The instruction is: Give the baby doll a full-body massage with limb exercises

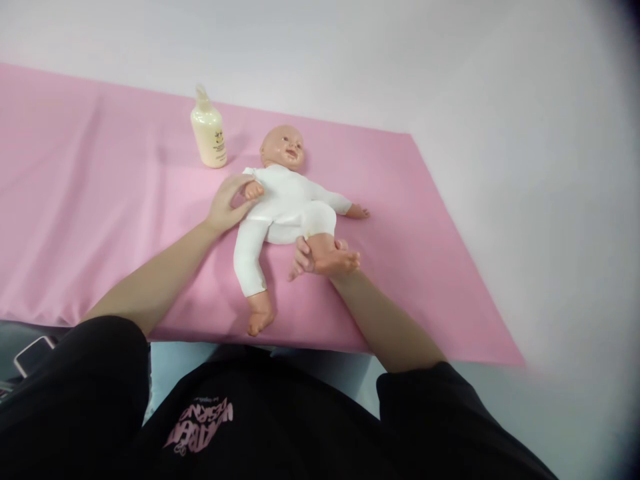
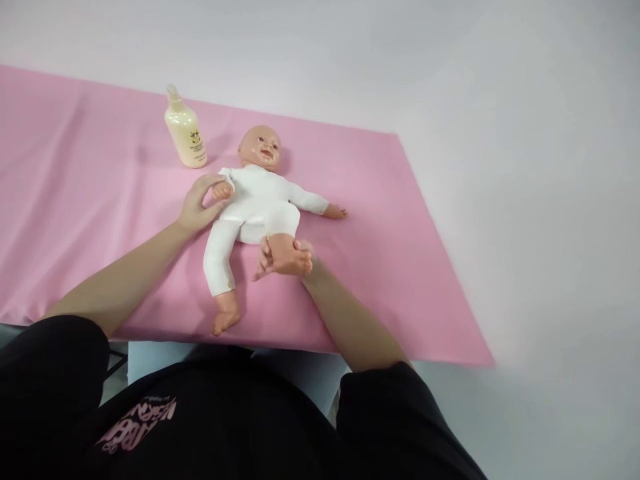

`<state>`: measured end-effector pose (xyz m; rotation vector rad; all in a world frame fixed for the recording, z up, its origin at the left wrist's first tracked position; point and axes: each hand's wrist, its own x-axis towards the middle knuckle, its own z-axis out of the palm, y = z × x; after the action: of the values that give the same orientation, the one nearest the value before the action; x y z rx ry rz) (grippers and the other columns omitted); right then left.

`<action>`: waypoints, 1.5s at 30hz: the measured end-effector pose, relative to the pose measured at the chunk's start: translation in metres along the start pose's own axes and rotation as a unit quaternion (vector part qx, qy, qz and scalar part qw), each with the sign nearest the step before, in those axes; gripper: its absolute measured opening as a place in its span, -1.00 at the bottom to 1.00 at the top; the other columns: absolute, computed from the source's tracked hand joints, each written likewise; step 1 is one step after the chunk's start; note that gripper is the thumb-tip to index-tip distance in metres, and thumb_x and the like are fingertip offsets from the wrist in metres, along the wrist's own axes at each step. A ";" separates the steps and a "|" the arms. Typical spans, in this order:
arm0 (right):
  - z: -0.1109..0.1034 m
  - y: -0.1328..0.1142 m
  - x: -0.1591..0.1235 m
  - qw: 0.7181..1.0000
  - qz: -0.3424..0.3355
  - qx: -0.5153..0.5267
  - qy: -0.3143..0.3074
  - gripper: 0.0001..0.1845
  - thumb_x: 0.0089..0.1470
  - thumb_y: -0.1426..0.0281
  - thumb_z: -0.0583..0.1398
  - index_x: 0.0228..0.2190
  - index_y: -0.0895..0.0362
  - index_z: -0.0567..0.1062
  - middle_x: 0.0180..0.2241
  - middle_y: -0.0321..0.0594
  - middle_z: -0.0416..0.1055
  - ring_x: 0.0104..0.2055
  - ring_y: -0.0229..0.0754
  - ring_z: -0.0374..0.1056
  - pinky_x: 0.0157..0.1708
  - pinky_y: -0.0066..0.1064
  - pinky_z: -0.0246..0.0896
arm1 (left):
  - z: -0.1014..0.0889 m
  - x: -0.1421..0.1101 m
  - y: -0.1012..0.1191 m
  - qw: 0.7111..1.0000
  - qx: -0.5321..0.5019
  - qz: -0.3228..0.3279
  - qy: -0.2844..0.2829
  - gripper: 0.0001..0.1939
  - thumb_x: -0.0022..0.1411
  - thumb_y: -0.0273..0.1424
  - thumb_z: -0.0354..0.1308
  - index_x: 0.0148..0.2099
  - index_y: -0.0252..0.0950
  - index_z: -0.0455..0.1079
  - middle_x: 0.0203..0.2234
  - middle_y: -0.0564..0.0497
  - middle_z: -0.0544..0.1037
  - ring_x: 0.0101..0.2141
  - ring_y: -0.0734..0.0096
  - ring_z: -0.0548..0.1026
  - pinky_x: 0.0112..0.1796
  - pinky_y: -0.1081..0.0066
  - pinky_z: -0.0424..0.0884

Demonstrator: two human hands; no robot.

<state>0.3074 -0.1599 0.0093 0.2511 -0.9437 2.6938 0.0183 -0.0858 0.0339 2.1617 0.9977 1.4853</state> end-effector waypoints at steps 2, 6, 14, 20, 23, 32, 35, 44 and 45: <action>0.010 -0.006 0.002 0.994 -0.069 -0.019 0.080 -0.48 0.05 0.00 0.42 -0.18 0.11 0.45 -0.20 -0.22 0.59 -0.10 -0.10 0.60 0.13 -0.03 0.52 | -0.001 0.003 0.012 0.999 -0.005 -0.015 -0.040 -0.43 0.13 0.07 0.45 0.07 -0.14 0.55 0.07 -0.16 0.59 0.16 -0.11 0.48 0.31 -0.16 0.25; 0.024 -0.010 0.006 0.964 -0.087 -0.049 0.245 -0.62 0.21 0.09 0.28 -0.15 0.15 0.49 -0.21 -0.22 0.56 -0.19 -0.18 0.57 -0.09 -0.26 0.59 | -0.001 0.008 0.019 0.997 -0.024 -0.041 -0.061 -0.54 0.08 -0.07 0.50 -0.02 -0.11 0.58 0.06 -0.15 0.60 0.19 -0.14 0.46 0.33 -0.20 0.21; 0.023 -0.008 0.009 0.953 -0.073 -0.074 0.284 -0.58 0.24 0.02 0.25 -0.19 0.14 0.51 -0.26 -0.24 0.55 -0.25 -0.21 0.53 -0.20 -0.32 0.58 | -0.001 0.007 0.015 0.997 -0.002 -0.031 -0.069 -0.58 0.10 -0.13 0.47 -0.01 -0.11 0.58 0.08 -0.14 0.60 0.19 -0.13 0.46 0.32 -0.19 0.24; 0.023 -0.008 0.008 0.947 -0.078 -0.075 0.303 -0.57 0.26 0.01 0.22 -0.18 0.15 0.50 -0.26 -0.24 0.54 -0.26 -0.20 0.54 -0.22 -0.32 0.58 | -0.001 0.006 0.009 0.996 0.032 0.016 -0.078 -0.57 0.17 -0.10 0.41 0.05 -0.11 0.56 0.11 -0.15 0.59 0.19 -0.09 0.48 0.30 -0.15 0.27; 0.024 -0.007 0.008 0.948 -0.083 -0.079 0.297 -0.56 0.20 0.01 0.28 -0.18 0.15 0.52 -0.25 -0.24 0.56 -0.26 -0.20 0.55 -0.21 -0.32 0.58 | -0.001 0.004 0.009 0.996 0.048 0.025 -0.073 -0.56 0.22 -0.06 0.37 0.07 -0.11 0.55 0.11 -0.15 0.59 0.18 -0.07 0.49 0.29 -0.13 0.29; 0.030 -0.004 0.007 0.968 -0.072 -0.104 0.215 -0.43 0.03 -0.05 0.39 -0.18 0.16 0.50 -0.25 -0.18 0.54 -0.19 -0.12 0.54 -0.06 -0.15 0.58 | 0.001 0.002 0.013 0.990 -0.061 -0.104 0.070 -0.44 0.12 -0.06 0.48 0.07 -0.19 0.50 0.02 -0.14 0.60 0.13 -0.02 0.51 0.25 0.02 0.35; 0.026 0.000 0.007 0.985 -0.038 -0.112 0.126 -0.37 -0.03 -0.07 0.43 -0.18 0.17 0.49 -0.25 -0.16 0.54 -0.15 -0.07 0.57 0.02 -0.07 0.56 | 0.003 0.005 0.001 0.965 -0.130 -0.162 0.160 -0.43 0.15 -0.02 0.47 0.09 -0.17 0.45 0.05 -0.13 0.55 0.21 -0.01 0.48 0.23 0.06 0.37; 0.042 -0.001 0.004 0.967 0.128 -0.210 0.072 -0.48 -0.04 0.16 0.49 -0.15 0.27 0.61 -0.14 -0.01 0.65 -0.06 0.01 0.61 0.04 -0.22 0.51 | -0.014 0.011 -0.037 0.884 -0.233 -0.305 0.267 -0.59 0.60 -0.15 0.01 0.35 -0.13 0.17 0.38 -0.11 0.33 0.30 0.29 0.39 0.29 0.13 0.34; 0.047 -0.004 0.005 0.954 0.146 -0.236 0.111 -0.58 -0.04 0.30 0.50 -0.18 0.28 0.63 -0.17 -0.05 0.66 -0.05 -0.03 0.60 0.06 -0.27 0.49 | -0.015 0.011 -0.036 0.869 -0.247 -0.321 0.283 -0.65 0.60 -0.20 -0.02 0.32 -0.13 0.19 0.35 -0.11 0.37 0.29 0.30 0.42 0.29 0.17 0.36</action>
<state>0.3074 -0.1859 0.0488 -0.3057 -1.6063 2.5594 -0.0055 -0.0545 0.0253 0.9073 1.1817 1.7740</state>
